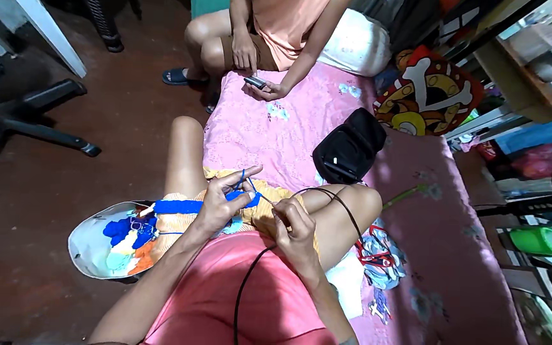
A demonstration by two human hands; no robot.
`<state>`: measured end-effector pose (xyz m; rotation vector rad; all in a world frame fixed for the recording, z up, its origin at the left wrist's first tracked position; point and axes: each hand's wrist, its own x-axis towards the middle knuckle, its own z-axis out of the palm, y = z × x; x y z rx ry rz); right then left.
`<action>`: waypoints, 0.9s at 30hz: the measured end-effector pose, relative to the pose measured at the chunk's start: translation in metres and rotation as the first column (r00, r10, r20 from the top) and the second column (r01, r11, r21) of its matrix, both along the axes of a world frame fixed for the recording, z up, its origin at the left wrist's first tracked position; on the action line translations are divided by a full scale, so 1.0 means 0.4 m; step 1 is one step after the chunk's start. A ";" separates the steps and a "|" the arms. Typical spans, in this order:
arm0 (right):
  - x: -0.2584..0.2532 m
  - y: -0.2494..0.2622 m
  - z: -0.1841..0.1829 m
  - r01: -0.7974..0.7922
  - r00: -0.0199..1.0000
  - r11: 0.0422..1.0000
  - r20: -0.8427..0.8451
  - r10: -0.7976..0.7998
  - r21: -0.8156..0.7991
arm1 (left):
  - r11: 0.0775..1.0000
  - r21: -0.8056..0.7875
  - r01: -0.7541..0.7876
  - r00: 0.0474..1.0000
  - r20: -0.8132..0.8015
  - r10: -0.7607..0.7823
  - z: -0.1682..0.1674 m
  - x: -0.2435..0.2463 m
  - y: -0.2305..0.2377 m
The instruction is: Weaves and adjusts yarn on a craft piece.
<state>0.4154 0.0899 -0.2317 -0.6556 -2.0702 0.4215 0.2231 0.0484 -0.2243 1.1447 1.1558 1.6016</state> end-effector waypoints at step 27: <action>0.000 -0.001 -0.003 -0.045 0.998 0.983 -0.044 0.038 -0.180 | 1.000 0.015 -0.022 1.000 -0.021 0.023 -0.009 -0.007 -0.003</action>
